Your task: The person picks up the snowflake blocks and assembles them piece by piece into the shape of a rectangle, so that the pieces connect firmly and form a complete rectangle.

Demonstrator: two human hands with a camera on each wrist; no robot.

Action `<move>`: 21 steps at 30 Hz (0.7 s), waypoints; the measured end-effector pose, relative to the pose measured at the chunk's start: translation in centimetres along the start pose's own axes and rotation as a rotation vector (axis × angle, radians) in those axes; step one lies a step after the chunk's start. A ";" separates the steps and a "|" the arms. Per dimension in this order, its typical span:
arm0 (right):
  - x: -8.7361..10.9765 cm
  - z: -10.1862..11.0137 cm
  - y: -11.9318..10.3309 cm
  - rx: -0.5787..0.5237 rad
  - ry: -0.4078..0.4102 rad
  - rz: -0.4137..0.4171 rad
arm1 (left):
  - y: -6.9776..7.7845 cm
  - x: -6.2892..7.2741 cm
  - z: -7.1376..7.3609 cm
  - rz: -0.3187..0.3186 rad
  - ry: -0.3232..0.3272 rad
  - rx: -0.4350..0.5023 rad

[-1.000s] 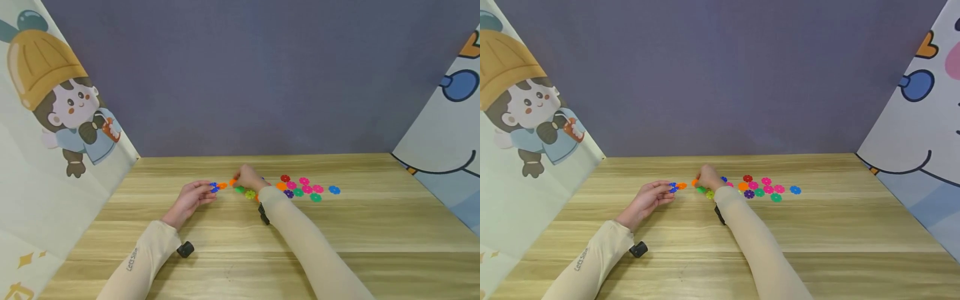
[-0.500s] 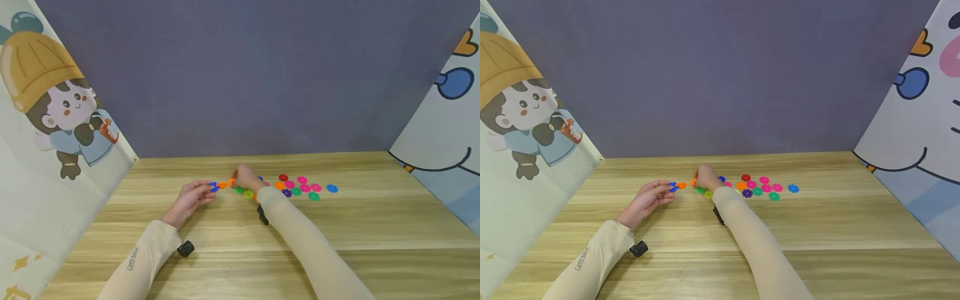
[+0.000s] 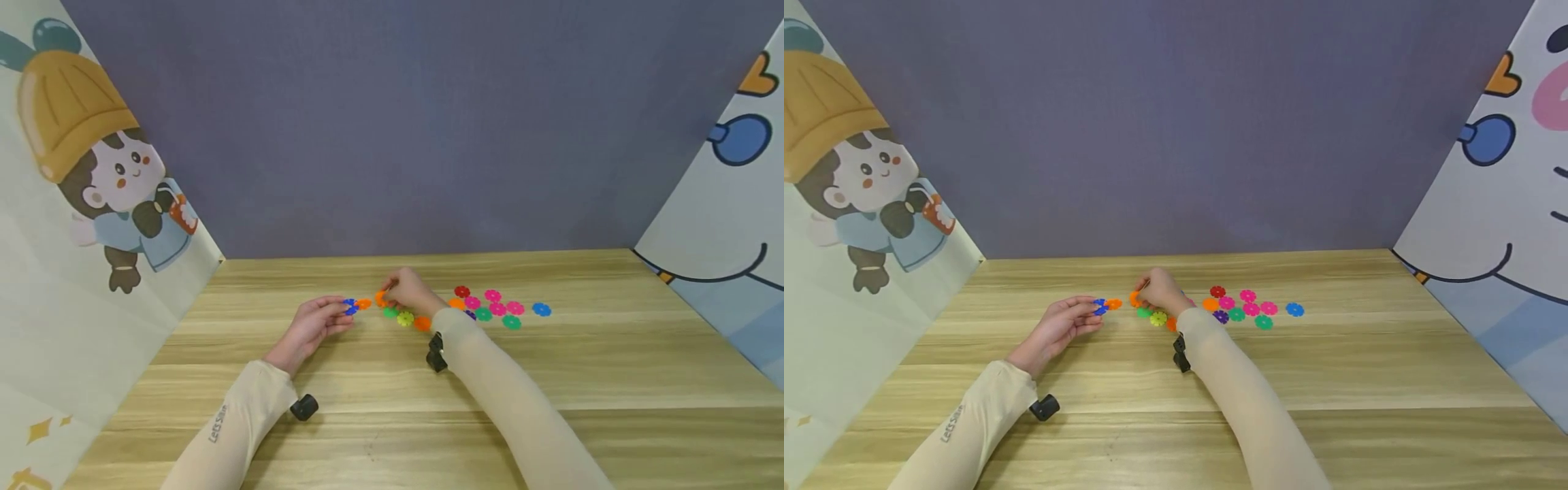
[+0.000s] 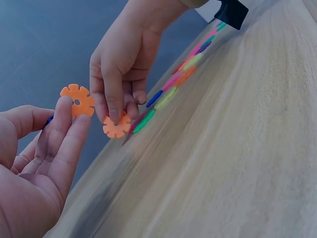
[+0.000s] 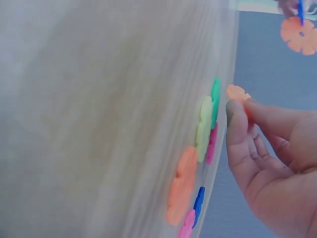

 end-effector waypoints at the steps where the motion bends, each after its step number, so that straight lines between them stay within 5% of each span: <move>1: 0.1 0.1 0.0 0.001 0.003 0.002 | -0.1 -0.1 -0.1 0.000 0.000 0.000; 14: 2.1 2.4 0.0 -0.144 -0.023 0.035 | -0.9 -0.9 -0.8 0.015 -0.023 -0.024; 21: 3.2 3.9 0.8 -0.221 -0.019 -0.017 | -0.9 -1.1 -2.0 0.000 -0.052 -0.034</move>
Point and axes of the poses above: each hand's wrist, its own x-axis away from the middle knuckle, its own z-axis out of the back of the hand, y = z × x, the point moved 1 cm from there along -x, towards the middle knuckle, and after that the axes turned 3 degrees about -z, right-handed, at the moved point
